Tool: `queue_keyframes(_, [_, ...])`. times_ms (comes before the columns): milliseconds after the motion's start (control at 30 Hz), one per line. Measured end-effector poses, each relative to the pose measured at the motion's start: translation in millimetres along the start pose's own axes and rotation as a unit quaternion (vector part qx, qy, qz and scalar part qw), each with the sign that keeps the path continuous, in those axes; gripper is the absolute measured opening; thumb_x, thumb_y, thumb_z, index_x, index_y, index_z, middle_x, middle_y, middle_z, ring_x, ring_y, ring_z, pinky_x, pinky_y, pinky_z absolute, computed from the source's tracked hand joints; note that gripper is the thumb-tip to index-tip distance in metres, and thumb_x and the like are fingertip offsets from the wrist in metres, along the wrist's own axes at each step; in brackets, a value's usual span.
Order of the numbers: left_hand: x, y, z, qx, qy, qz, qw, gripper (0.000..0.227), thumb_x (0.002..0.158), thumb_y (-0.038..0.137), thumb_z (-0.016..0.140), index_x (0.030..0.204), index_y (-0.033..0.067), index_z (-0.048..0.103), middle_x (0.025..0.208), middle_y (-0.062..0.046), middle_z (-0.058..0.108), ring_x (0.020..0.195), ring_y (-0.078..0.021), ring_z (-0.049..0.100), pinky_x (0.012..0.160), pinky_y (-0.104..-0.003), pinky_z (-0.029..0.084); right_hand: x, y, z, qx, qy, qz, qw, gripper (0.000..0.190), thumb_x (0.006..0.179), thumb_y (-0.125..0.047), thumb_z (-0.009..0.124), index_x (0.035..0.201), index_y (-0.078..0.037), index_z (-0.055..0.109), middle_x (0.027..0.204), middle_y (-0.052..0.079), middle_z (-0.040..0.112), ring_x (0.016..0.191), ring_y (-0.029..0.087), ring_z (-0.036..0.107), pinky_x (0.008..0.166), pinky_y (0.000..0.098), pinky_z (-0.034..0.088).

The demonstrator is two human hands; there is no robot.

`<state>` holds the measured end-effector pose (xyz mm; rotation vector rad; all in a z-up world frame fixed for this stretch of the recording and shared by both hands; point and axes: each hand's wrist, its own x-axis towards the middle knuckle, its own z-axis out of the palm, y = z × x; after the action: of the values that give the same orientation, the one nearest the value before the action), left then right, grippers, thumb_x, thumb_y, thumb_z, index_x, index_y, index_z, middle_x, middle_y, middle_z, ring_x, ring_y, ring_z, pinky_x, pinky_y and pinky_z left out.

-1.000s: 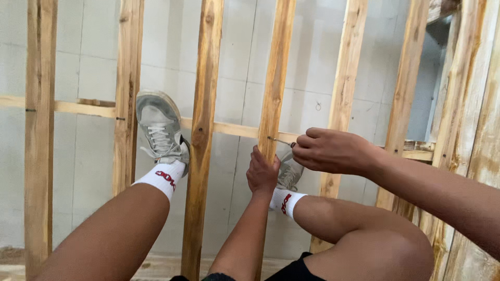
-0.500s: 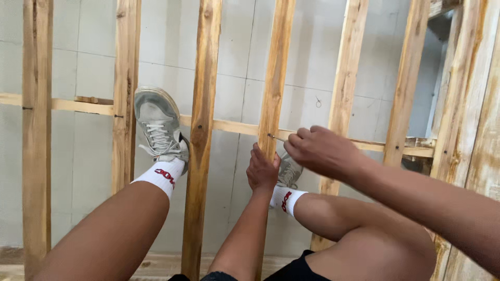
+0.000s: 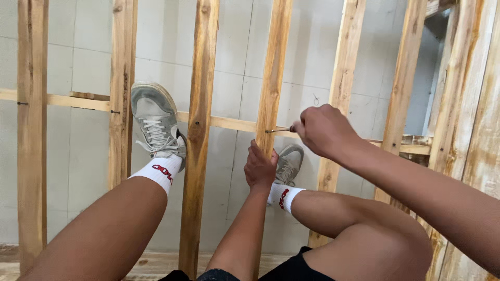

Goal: The person uses a screwdriver to tighten a screw on a wooden bed frame while sitting on the floor.

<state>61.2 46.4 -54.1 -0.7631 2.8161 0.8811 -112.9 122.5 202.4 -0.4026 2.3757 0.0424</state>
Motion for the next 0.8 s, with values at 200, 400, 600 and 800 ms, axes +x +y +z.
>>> queue_keyframes(200, [2.2,6.4,-15.4,-0.024,-0.019,-0.002,1.0,0.07,0.092,0.046,0.066,0.142,0.0042,0.041,0.104,-0.011,0.062,0.09,-0.03,0.074,0.068,-0.045,0.063,-31.0,-13.6,7.5,-0.318,-0.015,-0.193,0.928,0.016,0.106,-0.017,0.049,0.103,-0.011,0.064,0.085,0.008,0.074,0.076,0.024,0.077,0.064,0.0353,0.062])
queue_keyframes(400, [1.2,6.2,-12.1,0.012,0.009,0.01,1.0,0.072,0.089,0.05,0.066,0.14,0.0029,0.046,0.102,-0.009,0.064,0.085,-0.0257,0.075,0.065,-0.041,0.063,-22.7,17.1,36.5,-0.519,0.158,-0.37,0.754,0.009,0.089,-0.01,0.07,0.089,-0.018,0.065,0.085,-0.001,0.052,0.066,0.014,0.057,0.05,0.0236,0.041])
queue_keyframes(600, [3.3,0.7,-3.7,0.0,0.005,0.017,1.0,0.072,0.089,0.048,0.068,0.139,0.0013,0.046,0.102,-0.011,0.063,0.086,-0.0293,0.075,0.064,-0.044,0.063,-17.4,-2.6,76.7,-0.494,0.245,-0.392,0.736,0.019,0.072,-0.015,0.069,0.09,-0.017,0.075,0.087,0.007,0.069,0.061,0.017,0.057,0.043,0.0265,0.036])
queue_keyframes(800, [2.1,1.7,-5.8,0.001,0.011,0.012,1.0,0.073,0.088,0.049,0.068,0.139,0.0011,0.048,0.103,-0.01,0.063,0.085,-0.0272,0.075,0.065,-0.043,0.064,6.7,-4.6,35.2,-0.155,0.052,-0.134,0.977,0.011,0.086,-0.005,0.062,0.08,-0.015,0.064,0.071,0.012,0.066,0.063,0.038,0.072,0.052,0.0448,0.056])
